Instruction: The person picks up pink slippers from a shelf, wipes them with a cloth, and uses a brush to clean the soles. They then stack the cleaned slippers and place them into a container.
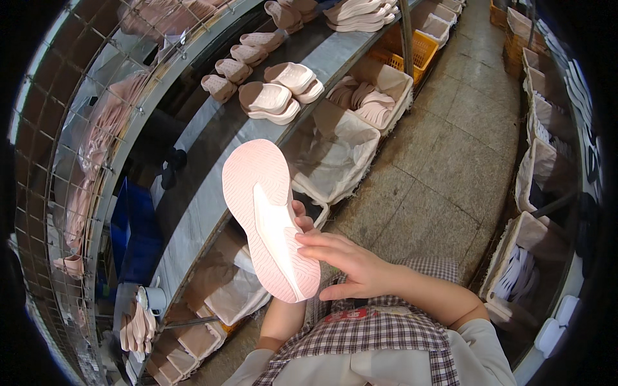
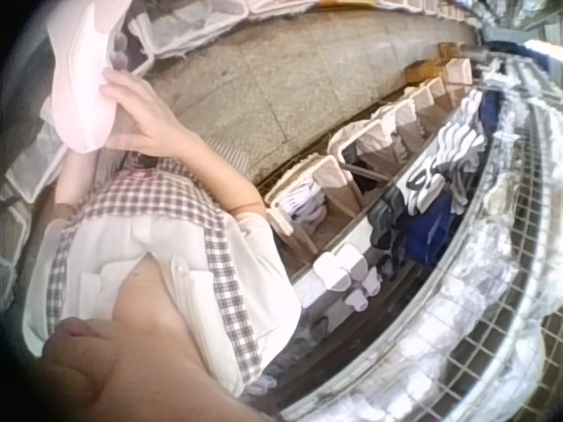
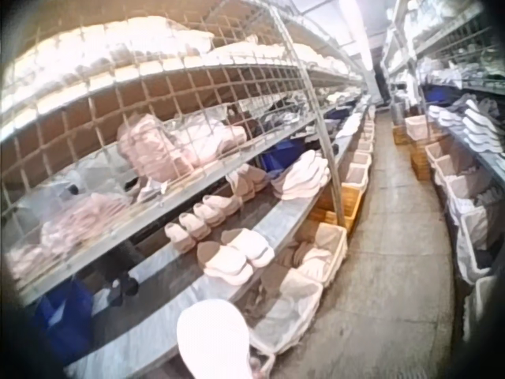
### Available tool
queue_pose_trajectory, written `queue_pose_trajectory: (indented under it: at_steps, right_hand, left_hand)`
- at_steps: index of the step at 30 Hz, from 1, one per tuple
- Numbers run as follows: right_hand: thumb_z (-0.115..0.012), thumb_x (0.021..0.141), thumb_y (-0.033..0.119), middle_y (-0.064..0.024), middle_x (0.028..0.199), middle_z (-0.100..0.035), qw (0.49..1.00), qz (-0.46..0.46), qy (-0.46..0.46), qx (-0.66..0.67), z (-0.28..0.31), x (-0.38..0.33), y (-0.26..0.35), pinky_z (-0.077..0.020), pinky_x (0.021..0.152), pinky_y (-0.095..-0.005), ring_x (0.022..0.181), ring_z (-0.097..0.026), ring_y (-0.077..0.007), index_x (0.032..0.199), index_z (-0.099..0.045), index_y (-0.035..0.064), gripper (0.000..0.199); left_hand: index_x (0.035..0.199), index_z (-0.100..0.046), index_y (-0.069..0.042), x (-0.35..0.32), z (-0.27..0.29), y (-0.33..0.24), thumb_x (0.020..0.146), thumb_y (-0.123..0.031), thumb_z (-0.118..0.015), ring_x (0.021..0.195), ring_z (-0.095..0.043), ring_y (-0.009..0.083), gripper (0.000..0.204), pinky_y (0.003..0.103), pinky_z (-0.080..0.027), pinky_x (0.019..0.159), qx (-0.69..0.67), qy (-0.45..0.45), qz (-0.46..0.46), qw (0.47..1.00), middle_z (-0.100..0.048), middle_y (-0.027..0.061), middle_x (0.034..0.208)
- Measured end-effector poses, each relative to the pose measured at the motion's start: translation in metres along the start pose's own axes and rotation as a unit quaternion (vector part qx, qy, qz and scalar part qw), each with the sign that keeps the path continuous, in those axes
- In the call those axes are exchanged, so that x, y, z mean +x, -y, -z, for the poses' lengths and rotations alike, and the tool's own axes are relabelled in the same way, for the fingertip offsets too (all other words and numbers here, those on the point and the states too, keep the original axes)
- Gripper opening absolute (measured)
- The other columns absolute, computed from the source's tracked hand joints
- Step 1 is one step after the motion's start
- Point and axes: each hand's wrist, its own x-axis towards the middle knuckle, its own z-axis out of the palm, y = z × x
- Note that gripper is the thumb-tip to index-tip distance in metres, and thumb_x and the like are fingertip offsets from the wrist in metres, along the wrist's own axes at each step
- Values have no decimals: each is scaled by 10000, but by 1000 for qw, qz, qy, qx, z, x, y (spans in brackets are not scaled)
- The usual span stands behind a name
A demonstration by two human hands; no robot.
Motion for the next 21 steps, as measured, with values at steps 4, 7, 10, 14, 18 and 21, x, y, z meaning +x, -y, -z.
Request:
queue_pose_trajectory:
  at_steps: [4,7,10,14,18,21]
  right_hand:
    - [-691,799,350,-160,1425,-354,1000,1,-8,10,-2,-1,-4,-269,1066,-431,1308,-336,-313,1342,-412,30,689]
    - [-712,781,320,-164,1398,-382,1000,-6,-24,-18,-2,0,-5,-290,1051,-425,1286,-360,-324,1356,-383,22,726]
    - [-736,751,308,-178,1358,-415,992,-84,-96,-19,-3,4,-3,-309,1031,-424,1253,-390,-344,1373,-340,15,794]
    - [-795,662,356,-238,1288,-435,971,-170,-105,-127,-7,19,-10,-328,1010,-444,1211,-421,-375,1387,-249,-28,986]
    - [-818,625,350,-272,1308,-394,979,-179,-87,-50,-17,40,-35,-343,1020,-426,1223,-417,-374,1376,-207,-51,1048]
    - [-819,639,270,-231,1334,-376,981,-192,-35,18,-26,48,-48,-345,1027,-397,1251,-398,-324,1378,-178,-29,1023]
  left_hand:
    - [1325,-393,-63,-4,3,-3,889,-411,-550,1039,-518,286,579,401,-478,819,7,-9,27,1000,-460,145,1245]
    - [1303,-371,18,-11,20,-12,927,-332,-509,1003,-560,331,532,438,-519,805,67,-68,-41,995,-528,190,1159]
    - [1306,-382,-4,-14,31,-28,932,-306,-509,993,-581,292,498,379,-539,789,344,-233,-84,906,-546,167,1145]
    - [1427,-158,-54,-17,28,-36,833,-153,-676,1137,-508,261,794,377,-491,889,545,-134,-228,796,-424,136,1313]
    - [1434,-142,-33,-36,15,-50,733,-95,-745,1233,-414,246,927,371,-366,1014,649,-168,-233,704,-371,117,1357]
    - [1399,-245,5,-57,11,-67,743,-83,-719,1224,-421,241,815,363,-370,1004,695,-190,-222,657,-397,122,1325]
